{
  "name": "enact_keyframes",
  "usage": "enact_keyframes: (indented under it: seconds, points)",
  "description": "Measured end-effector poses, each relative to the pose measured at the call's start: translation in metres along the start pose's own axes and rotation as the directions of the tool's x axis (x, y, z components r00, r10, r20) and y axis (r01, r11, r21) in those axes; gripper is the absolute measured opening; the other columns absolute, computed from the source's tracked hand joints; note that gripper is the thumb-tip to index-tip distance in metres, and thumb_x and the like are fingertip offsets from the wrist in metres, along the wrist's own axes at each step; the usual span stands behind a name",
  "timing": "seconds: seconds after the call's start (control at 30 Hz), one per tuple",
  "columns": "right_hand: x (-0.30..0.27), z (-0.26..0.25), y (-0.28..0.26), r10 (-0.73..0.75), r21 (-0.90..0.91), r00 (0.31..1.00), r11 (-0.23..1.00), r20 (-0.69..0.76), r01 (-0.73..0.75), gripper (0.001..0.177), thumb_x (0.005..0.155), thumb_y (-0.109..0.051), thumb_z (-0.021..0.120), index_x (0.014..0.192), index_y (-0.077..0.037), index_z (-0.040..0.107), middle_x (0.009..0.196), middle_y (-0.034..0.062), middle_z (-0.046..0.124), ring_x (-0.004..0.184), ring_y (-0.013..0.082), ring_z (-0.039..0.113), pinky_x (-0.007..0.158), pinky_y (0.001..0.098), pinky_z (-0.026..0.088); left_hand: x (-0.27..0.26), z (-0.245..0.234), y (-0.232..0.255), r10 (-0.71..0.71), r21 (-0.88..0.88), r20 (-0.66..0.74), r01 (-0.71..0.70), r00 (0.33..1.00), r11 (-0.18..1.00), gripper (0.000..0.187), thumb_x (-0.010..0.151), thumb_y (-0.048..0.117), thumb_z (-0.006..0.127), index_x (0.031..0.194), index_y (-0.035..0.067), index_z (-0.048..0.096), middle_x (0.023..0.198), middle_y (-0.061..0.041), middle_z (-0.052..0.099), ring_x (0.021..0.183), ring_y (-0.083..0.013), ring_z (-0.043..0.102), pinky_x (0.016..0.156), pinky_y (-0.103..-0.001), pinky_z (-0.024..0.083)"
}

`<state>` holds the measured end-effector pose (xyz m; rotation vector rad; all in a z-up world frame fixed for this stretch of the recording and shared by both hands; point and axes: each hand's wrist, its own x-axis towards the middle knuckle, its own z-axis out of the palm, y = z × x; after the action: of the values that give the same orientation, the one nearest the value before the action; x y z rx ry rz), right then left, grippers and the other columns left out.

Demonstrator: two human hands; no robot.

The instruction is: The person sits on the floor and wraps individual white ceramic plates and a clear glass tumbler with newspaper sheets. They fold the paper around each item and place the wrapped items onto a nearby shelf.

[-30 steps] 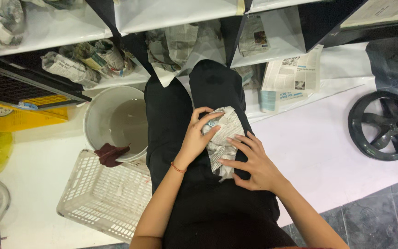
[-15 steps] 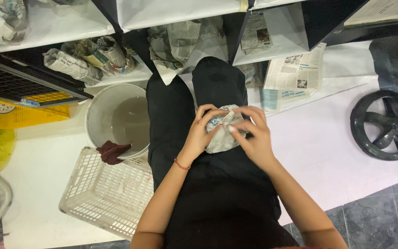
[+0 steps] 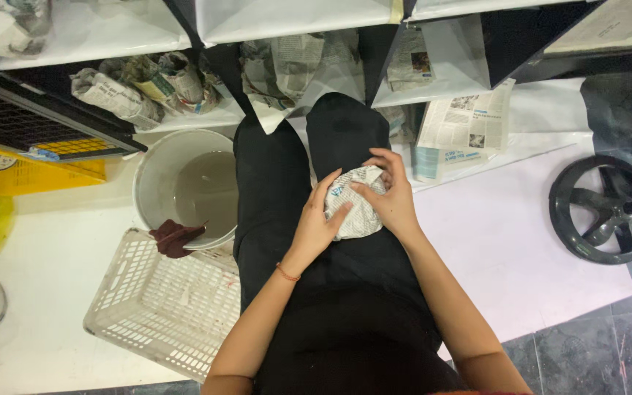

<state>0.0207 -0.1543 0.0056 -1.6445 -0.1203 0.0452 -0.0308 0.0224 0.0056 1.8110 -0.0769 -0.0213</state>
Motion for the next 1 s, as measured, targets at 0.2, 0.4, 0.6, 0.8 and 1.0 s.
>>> enact_keyframes:
  seconds: [0.2,0.4,0.6,0.8,1.0]
  points:
    - [-0.004,-0.006,-0.022,0.059,-0.107,0.993,0.993,0.098,-0.049,0.035,0.094,-0.017,0.075,0.12,0.001,0.062,0.105,0.007,0.068,0.092,0.0088,0.064,0.076,0.0223,0.053,0.001,0.001,-0.005,0.092,-0.25,-0.139,-0.125,0.986,0.96,0.059,0.095,0.007,0.073,0.15,0.004,0.049,0.142,-0.017,0.061,0.131,-0.0245,0.058,0.11,-0.035,0.046]
    - [0.006,0.017,-0.065,0.292,-0.157,0.908,0.954,0.3,-0.255,0.027,0.098,-0.022,0.067,0.107,0.004,0.067,0.059,0.0015,0.06,0.037,0.0074,0.049,0.033,0.0269,0.038,0.002,-0.04,0.004,0.014,-0.286,-0.151,-0.057,0.988,0.957,0.05,0.097,0.012,0.069,0.145,0.004,0.055,0.132,-0.012,0.068,0.119,-0.0169,0.064,0.102,-0.031,0.052]
    - [0.047,0.096,-0.095,0.151,-0.101,0.898,0.988,0.414,-0.12,0.022,0.1,-0.021,0.063,0.104,0.001,0.06,0.06,0.0035,0.059,0.037,0.01,0.05,0.035,0.0274,0.039,0.017,-0.137,0.02,0.131,-0.013,-0.235,-0.138,0.963,0.99,0.042,0.103,0.019,0.065,0.14,0.001,0.056,0.132,-0.015,0.068,0.123,-0.0204,0.061,0.106,-0.033,0.047]
    - [0.088,0.172,-0.115,0.18,0.252,0.861,0.91,0.476,-0.33,0.031,0.103,-0.027,0.056,0.121,-0.002,0.049,0.077,0.0071,0.064,0.049,0.0126,0.056,0.043,0.0313,0.052,0.09,-0.272,0.038,0.119,0.081,-0.548,-0.089,0.828,0.993,0.033,0.107,0.028,0.052,0.128,0.006,0.063,0.104,-0.008,0.075,0.092,-0.0168,0.07,0.08,-0.033,0.055]
    - [0.098,0.209,-0.117,0.132,0.323,0.88,0.897,0.457,-0.302,0.03,0.105,-0.026,0.054,0.117,0.0,0.048,0.079,0.0091,0.062,0.052,0.0147,0.056,0.047,0.0339,0.055,0.19,-0.316,0.003,0.399,0.714,-0.416,0.022,0.817,0.699,0.037,0.094,0.017,0.067,0.129,0.005,0.063,0.123,-0.017,0.067,0.116,-0.0386,0.058,0.104,-0.047,0.044]
